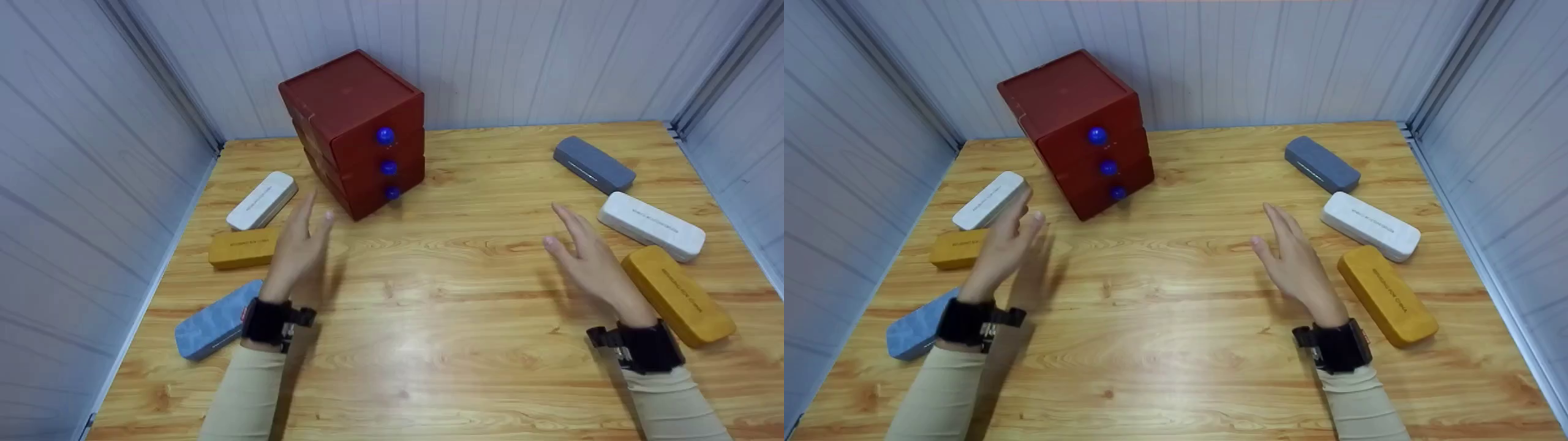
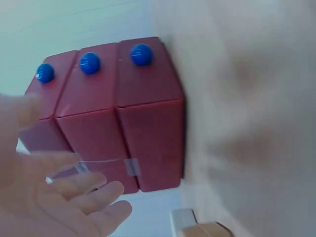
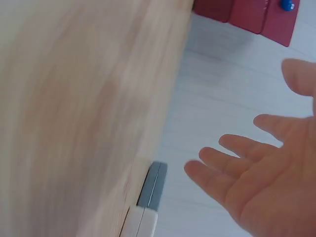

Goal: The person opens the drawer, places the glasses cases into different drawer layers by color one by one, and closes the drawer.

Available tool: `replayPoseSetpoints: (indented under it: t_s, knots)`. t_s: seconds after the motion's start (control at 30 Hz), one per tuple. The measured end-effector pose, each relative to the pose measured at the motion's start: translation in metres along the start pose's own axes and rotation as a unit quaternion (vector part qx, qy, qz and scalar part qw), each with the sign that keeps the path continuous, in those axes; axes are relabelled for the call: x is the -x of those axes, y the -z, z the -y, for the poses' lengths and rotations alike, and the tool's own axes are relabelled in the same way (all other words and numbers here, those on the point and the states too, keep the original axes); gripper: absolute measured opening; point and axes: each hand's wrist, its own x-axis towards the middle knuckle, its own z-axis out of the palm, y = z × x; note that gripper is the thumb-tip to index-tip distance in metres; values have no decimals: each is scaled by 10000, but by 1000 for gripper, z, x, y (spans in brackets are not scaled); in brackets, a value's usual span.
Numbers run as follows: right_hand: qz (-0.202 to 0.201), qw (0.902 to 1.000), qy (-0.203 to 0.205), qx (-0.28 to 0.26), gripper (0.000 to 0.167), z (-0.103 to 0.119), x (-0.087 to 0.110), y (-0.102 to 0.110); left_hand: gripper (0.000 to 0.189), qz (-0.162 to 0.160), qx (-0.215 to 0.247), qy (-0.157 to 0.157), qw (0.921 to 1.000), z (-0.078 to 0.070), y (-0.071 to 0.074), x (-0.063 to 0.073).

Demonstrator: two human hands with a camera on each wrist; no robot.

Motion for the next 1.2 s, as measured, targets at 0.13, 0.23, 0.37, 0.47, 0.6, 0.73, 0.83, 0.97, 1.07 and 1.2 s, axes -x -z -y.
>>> replayPoseSetpoints:
  t_s: [0.13, 0.23, 0.37, 0.47, 0.6, 0.73, 0.83, 0.97, 1.07, 1.2]
  knots:
    - [-105, 9963, -102, -845, 62, 10, -10, 6, 74, -246, 819, 232, 9961, -11, 18, -21]
    - [39, 9868, -298, -1594, 61, 20, -20, 12, 80, -232, 1254, 620, 9899, -21, 31, -39]
    - [246, 9687, -499, -2419, 63, 35, -33, 21, 87, -130, 1728, 1118, 9785, -36, 44, -62]
    - [308, 9594, -537, -2751, 63, 45, -43, 26, 88, -13, 2212, 1331, 9661, -45, 50, -76]
    - [402, 9502, -532, -3044, 61, 56, -57, 32, 90, 69, 2598, 1498, 9539, -57, 56, -91]
    - [580, 9438, -634, -3193, 62, 64, -69, 38, 92, 25, 2636, 1563, 9519, -70, 59, -104]
    - [677, 9408, -730, -3241, 63, 68, -78, 40, 92, 8, 2589, 1627, 9521, -79, 61, -113]
    - [766, 9390, -843, -3245, 64, 73, -88, 41, 89, -109, 2286, 1717, 9582, -88, 59, -121]
    - [840, 9401, -895, -3180, 64, 74, -95, 39, 86, -236, 1999, 1775, 9633, -91, 57, -124]
    - [877, 9411, -969, -3119, 64, 72, -101, 36, 80, -256, 2011, 1749, 9635, -93, 54, -127]
